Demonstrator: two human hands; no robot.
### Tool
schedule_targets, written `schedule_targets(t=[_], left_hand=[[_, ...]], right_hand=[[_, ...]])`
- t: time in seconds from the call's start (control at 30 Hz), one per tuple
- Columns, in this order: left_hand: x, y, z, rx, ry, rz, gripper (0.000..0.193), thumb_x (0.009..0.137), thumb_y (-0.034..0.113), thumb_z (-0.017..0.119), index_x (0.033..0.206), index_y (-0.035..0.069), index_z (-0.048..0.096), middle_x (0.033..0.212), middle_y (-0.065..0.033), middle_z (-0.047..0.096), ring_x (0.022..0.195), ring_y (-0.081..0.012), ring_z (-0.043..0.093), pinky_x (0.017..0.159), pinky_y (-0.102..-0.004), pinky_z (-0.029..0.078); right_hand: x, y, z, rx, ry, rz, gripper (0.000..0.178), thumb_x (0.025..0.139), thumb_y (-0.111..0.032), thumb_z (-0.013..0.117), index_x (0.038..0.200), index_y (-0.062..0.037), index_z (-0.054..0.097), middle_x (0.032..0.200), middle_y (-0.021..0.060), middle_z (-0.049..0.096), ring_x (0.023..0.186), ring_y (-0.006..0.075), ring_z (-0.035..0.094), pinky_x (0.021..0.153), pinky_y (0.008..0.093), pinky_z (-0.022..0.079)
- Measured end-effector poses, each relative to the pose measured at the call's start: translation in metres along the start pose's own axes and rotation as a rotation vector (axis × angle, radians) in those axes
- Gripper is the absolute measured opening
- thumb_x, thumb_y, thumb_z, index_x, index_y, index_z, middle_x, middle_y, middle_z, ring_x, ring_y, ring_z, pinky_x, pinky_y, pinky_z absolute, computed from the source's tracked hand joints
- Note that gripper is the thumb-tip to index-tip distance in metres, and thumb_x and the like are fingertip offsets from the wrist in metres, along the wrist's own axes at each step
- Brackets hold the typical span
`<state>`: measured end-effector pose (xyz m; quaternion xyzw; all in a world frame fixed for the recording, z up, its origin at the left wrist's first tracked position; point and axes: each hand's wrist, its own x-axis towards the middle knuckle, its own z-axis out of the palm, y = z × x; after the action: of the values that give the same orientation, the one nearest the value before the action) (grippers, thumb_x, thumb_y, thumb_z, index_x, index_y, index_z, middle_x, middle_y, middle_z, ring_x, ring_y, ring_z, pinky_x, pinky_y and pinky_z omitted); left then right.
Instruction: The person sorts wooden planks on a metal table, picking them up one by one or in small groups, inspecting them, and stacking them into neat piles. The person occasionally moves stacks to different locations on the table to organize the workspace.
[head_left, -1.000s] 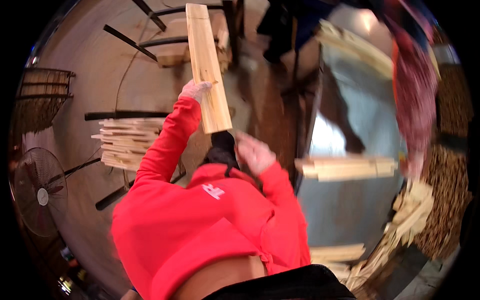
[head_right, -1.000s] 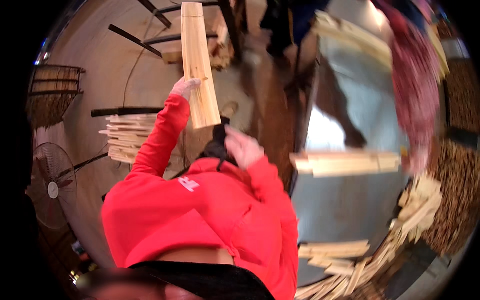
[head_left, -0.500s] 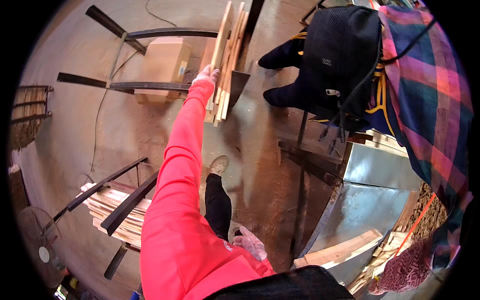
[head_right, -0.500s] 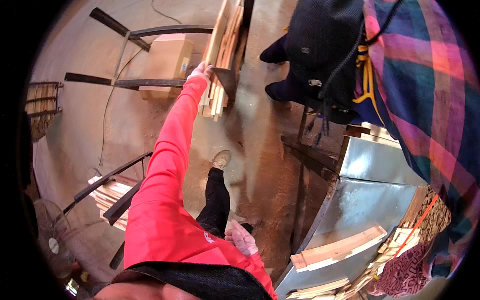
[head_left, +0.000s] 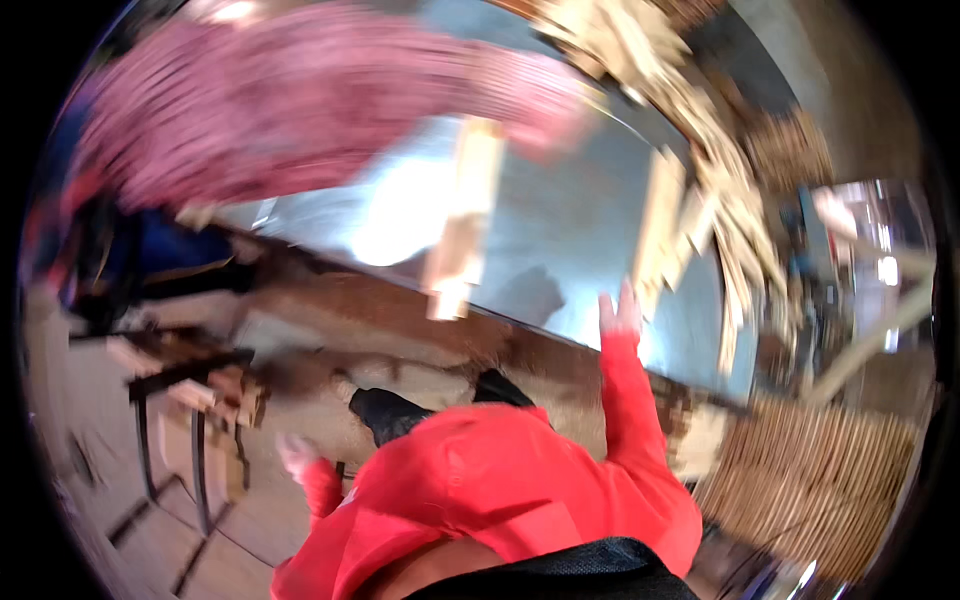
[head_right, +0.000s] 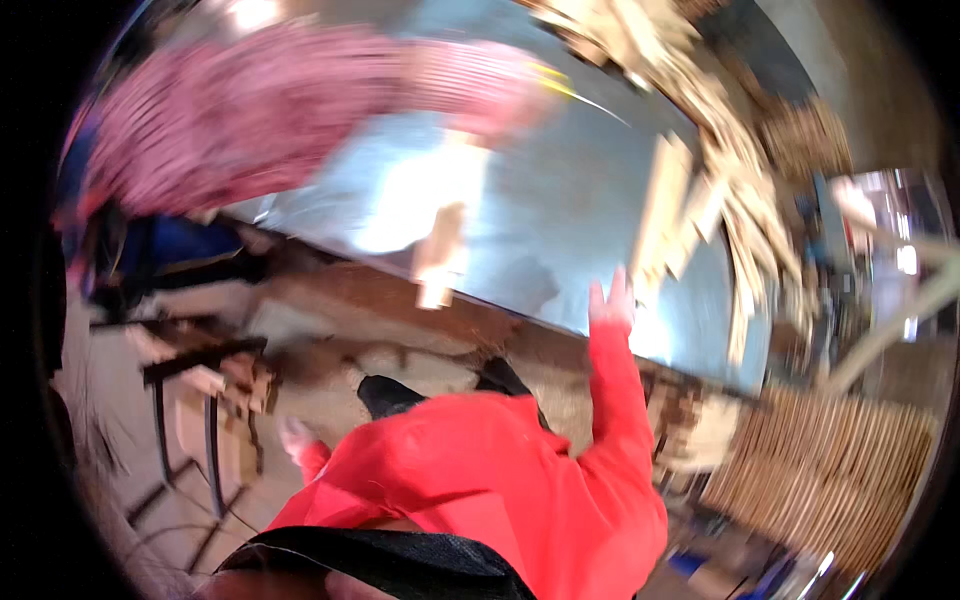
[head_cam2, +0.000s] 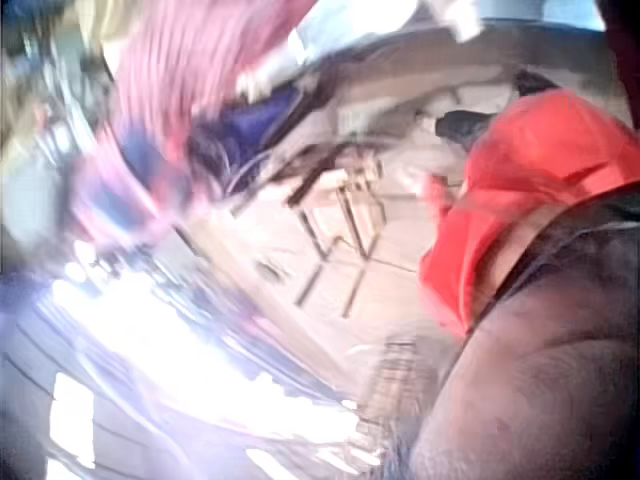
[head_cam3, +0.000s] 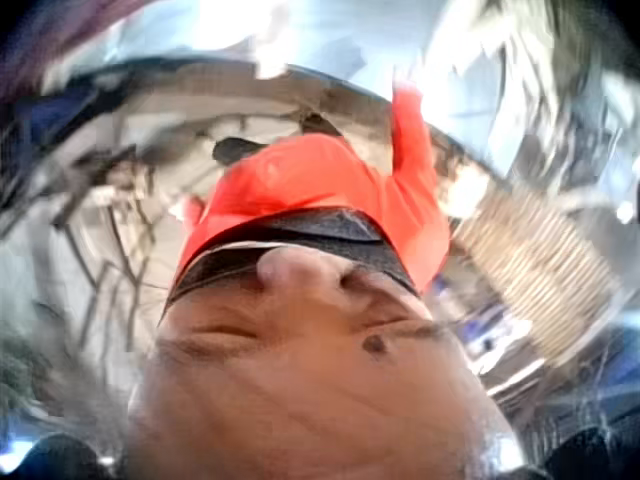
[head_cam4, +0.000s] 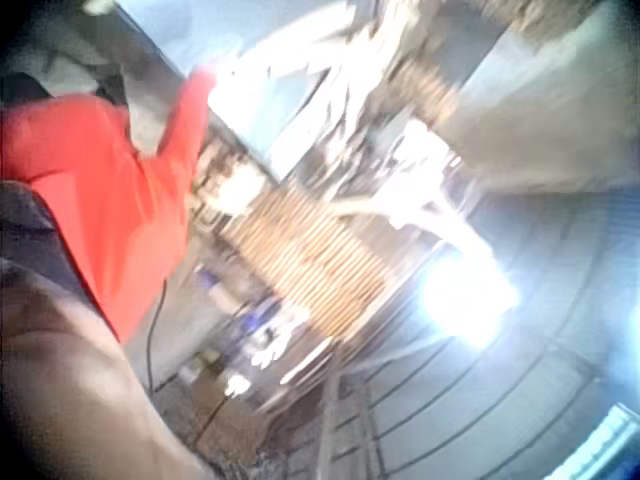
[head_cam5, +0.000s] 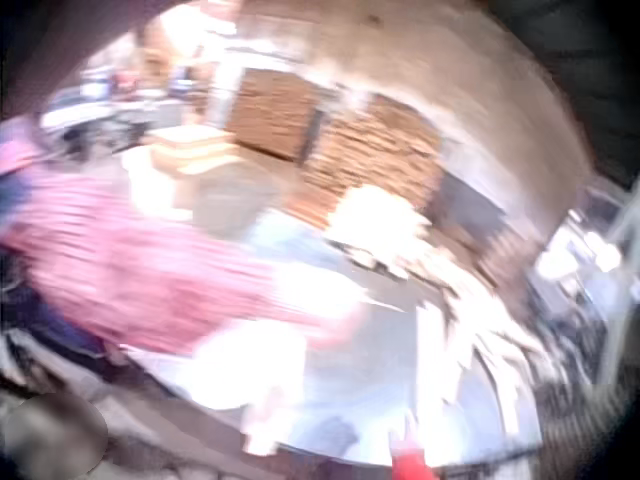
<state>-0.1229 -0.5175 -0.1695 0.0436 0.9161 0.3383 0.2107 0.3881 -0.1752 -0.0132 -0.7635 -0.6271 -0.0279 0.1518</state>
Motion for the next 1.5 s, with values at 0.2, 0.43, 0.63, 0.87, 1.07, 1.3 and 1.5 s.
schedule_targets(t=[0.2, 0.43, 0.63, 0.87, 1.07, 1.3, 1.5], left_hand=[[-0.283, 0.210, 0.102, 0.055, -0.730, 0.619, 0.029, 0.089, 0.016, 0.064, 0.114, 0.002, 0.067, 0.107, -0.0170, 0.068, 0.096, -0.0258, 0.067, 0.090, -0.0314, 0.050], [-0.418, 0.363, 0.295, -0.188, -1.189, 0.484, 0.051, 0.090, 0.023, 0.061, 0.130, -0.006, 0.050, 0.101, -0.0142, 0.067, 0.091, -0.0159, 0.063, 0.082, -0.0251, 0.049], [-0.497, 0.404, 0.416, 0.765, -0.569, 1.191, 0.100, 0.071, 0.054, 0.072, 0.145, 0.006, 0.026, 0.141, -0.0260, 0.035, 0.132, -0.0375, 0.034, 0.101, -0.0490, 0.038], [-0.507, 0.411, 0.450, 0.748, -0.757, 1.098, 0.068, 0.076, 0.030, 0.070, 0.131, 0.009, 0.036, 0.104, -0.0236, 0.057, 0.097, -0.0395, 0.060, 0.082, -0.0497, 0.052], [-0.432, 0.402, 0.394, -0.658, -1.903, -0.325, 0.084, 0.068, 0.025, 0.077, 0.135, -0.007, 0.040, 0.119, -0.0253, 0.058, 0.104, -0.0379, 0.063, 0.095, -0.0465, 0.051], [-0.346, 0.377, 0.306, 0.109, -1.089, 0.479, 0.053, 0.081, 0.008, 0.053, 0.133, 0.004, 0.049, 0.106, -0.0156, 0.069, 0.098, -0.0281, 0.066, 0.080, -0.0415, 0.051], [-0.282, 0.382, 0.236, 0.616, -0.561, 0.698, 0.052, 0.088, 0.028, 0.049, 0.137, 0.011, 0.043, 0.112, -0.0247, 0.062, 0.100, -0.0401, 0.061, 0.085, -0.0472, 0.049]], right_hand=[[0.072, 0.149, 0.007, -0.094, -0.381, 0.677, 0.123, 0.064, -0.060, 0.075, 0.153, -0.0083, 0.007, 0.149, 0.0316, 0.023, 0.134, 0.0419, 0.033, 0.111, 0.0503, 0.027], [0.069, 0.182, -0.012, 0.873, -0.520, 0.716, 0.102, 0.069, -0.028, 0.080, 0.150, -0.0134, 0.019, 0.138, 0.0247, 0.041, 0.118, 0.0352, 0.052, 0.097, 0.0437, 0.047], [0.037, 0.238, -0.042, 2.609, -0.413, 0.609, 0.088, 0.069, -0.023, 0.075, 0.143, -0.0006, 0.032, 0.121, 0.0227, 0.052, 0.090, 0.0298, 0.061, 0.074, 0.0393, 0.055], [0.035, 0.301, -0.046, 2.622, -0.589, 0.643, 0.100, 0.063, -0.031, 0.077, 0.140, 0.0087, 0.028, 0.128, 0.0268, 0.048, 0.102, 0.0349, 0.059, 0.082, 0.0410, 0.055], [0.066, 0.241, -0.034, 2.479, -0.674, 0.569, 0.087, 0.064, -0.024, 0.077, 0.135, 0.0073, 0.039, 0.118, 0.0232, 0.054, 0.100, 0.0317, 0.060, 0.081, 0.0376, 0.054], [0.058, 0.154, 0.050, 2.325, -1.080, 0.416, 0.067, 0.068, -0.013, 0.082, 0.127, -0.0046, 0.049, 0.109, 0.0083, 0.057, 0.090, 0.0255, 0.061, 0.077, 0.0347, 0.055], [0.012, -0.017, 0.057, 1.130, -1.421, 0.079, 0.067, 0.078, -0.026, 0.071, 0.130, -0.0043, 0.036, 0.088, 0.0113, 0.064, 0.077, 0.0293, 0.062, 0.071, 0.0352, 0.052]])
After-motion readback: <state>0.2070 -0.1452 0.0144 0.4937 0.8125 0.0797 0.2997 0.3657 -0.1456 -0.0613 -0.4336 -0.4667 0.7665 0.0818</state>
